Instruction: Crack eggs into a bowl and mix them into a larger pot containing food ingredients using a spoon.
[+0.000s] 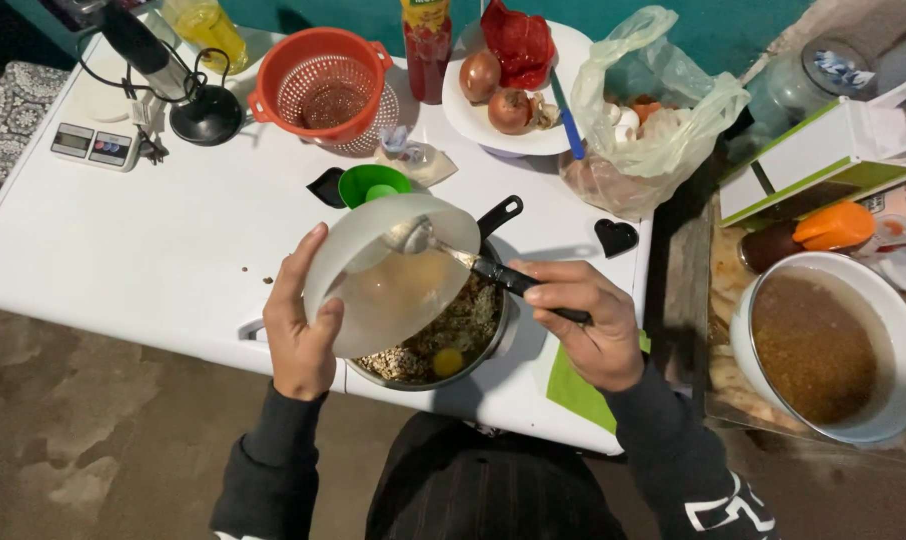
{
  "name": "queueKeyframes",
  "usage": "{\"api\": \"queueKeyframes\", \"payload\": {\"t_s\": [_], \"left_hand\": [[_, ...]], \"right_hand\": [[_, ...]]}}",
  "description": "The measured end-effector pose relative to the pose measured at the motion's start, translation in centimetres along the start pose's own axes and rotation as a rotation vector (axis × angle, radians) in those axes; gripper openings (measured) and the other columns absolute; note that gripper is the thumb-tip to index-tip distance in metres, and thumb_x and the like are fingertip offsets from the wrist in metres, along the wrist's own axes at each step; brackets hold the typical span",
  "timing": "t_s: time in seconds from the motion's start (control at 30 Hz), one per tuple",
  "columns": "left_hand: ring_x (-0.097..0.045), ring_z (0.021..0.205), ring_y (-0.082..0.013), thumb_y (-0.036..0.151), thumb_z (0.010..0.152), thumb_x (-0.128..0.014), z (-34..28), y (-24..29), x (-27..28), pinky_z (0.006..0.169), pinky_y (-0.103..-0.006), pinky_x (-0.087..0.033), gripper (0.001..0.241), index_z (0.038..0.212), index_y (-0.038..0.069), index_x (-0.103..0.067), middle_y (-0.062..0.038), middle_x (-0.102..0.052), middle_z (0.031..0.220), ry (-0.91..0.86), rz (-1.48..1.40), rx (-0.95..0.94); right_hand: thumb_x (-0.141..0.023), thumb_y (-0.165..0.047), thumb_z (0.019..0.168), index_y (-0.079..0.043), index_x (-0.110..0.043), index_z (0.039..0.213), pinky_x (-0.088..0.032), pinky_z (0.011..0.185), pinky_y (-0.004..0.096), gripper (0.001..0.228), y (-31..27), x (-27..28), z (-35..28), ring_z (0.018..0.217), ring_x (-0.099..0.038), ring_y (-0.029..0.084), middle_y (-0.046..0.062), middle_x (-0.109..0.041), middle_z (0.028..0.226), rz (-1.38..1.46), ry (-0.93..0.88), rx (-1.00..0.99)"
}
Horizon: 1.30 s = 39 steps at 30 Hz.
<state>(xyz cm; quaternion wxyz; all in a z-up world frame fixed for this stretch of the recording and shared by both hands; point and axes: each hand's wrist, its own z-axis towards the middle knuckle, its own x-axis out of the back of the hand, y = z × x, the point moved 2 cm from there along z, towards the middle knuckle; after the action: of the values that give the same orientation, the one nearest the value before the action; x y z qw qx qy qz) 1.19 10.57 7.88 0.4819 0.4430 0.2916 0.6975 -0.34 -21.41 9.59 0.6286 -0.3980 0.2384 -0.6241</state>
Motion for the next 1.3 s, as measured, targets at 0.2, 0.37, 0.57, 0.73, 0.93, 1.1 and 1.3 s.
{"api": "queueKeyframes", "payload": {"t_s": [0.2,0.37,0.57,0.73,0.93,1.1,1.3], "left_hand": [[-0.058,0.139,-0.0335,0.051,0.098,-0.066,0.4,-2.1,-0.2,0.113,-0.0489,-0.056,0.077,0.158,0.007,-0.044,-0.017,-0.046,0.159,0.063,-0.386,0.081],[-0.057,0.140,-0.0327,0.054,0.099,-0.065,0.2,-2.6,0.4,0.111,-0.0481,-0.058,0.077,0.157,0.008,-0.045,-0.016,-0.046,0.159,0.103,-0.369,0.039],[-0.058,0.137,-0.0311,0.050,0.101,-0.061,-0.2,-2.4,0.5,0.115,-0.0452,-0.052,0.069,0.156,0.010,-0.052,-0.017,-0.054,0.149,0.058,-0.184,-0.101],[-0.061,0.132,-0.0313,0.033,0.095,-0.060,-0.5,-2.1,0.4,0.110,-0.0451,-0.054,0.060,0.153,0.021,-0.054,-0.018,-0.058,0.146,0.029,-0.032,-0.207],[-0.063,0.134,-0.0370,0.022,0.084,-0.060,-0.4,-1.1,1.0,0.106,-0.0483,-0.060,0.068,0.151,0.027,-0.055,-0.022,-0.054,0.146,-0.039,0.097,-0.287],[-0.062,0.135,-0.0404,0.024,0.079,-0.061,0.1,-0.2,1.0,0.110,-0.0525,-0.057,0.067,0.146,0.027,-0.058,-0.024,-0.052,0.144,-0.083,0.109,-0.403],[-0.064,0.132,-0.0409,0.035,0.078,-0.062,0.2,0.4,1.1,0.110,-0.0543,-0.059,0.065,0.143,0.028,-0.059,-0.025,-0.052,0.143,-0.100,0.124,-0.458]], "right_hand": [[-0.070,-0.006,0.101,-0.007,-0.066,0.117,-0.055,0.092,0.033,0.016,5.7,-0.3,-2.2,0.108,-0.065,0.018,0.008,-0.068,0.123,-0.062,0.004,-0.126],[-0.066,-0.009,0.101,-0.003,-0.065,0.116,-0.059,0.104,0.036,0.016,9.3,-1.5,-4.8,0.112,-0.067,0.017,0.006,-0.062,0.121,0.356,0.033,-0.353],[-0.061,-0.020,0.101,-0.006,-0.059,0.118,-0.059,0.100,0.038,0.022,10.8,-1.2,-3.7,0.114,-0.072,0.021,0.008,-0.065,0.118,0.635,0.197,-0.489],[-0.061,-0.021,0.105,-0.003,-0.060,0.114,-0.061,0.094,0.040,0.020,13.9,-2.1,-6.7,0.105,-0.072,0.021,0.008,-0.070,0.111,0.649,0.109,-0.650],[-0.066,-0.022,0.101,-0.003,-0.066,0.116,-0.062,0.094,0.039,0.024,12.2,-0.6,-4.6,0.103,-0.073,0.021,0.010,-0.072,0.111,0.539,0.109,-0.564],[-0.066,-0.018,0.103,-0.003,-0.067,0.118,-0.062,0.097,0.039,0.022,12.3,-0.1,-4.5,0.105,-0.072,0.020,0.008,-0.068,0.115,0.382,0.132,-0.416],[-0.062,0.000,0.099,-0.005,-0.066,0.115,-0.064,0.095,0.041,0.017,13.1,-0.4,-6.5,0.103,-0.073,0.021,0.010,-0.071,0.114,0.478,0.049,-0.522]]}}
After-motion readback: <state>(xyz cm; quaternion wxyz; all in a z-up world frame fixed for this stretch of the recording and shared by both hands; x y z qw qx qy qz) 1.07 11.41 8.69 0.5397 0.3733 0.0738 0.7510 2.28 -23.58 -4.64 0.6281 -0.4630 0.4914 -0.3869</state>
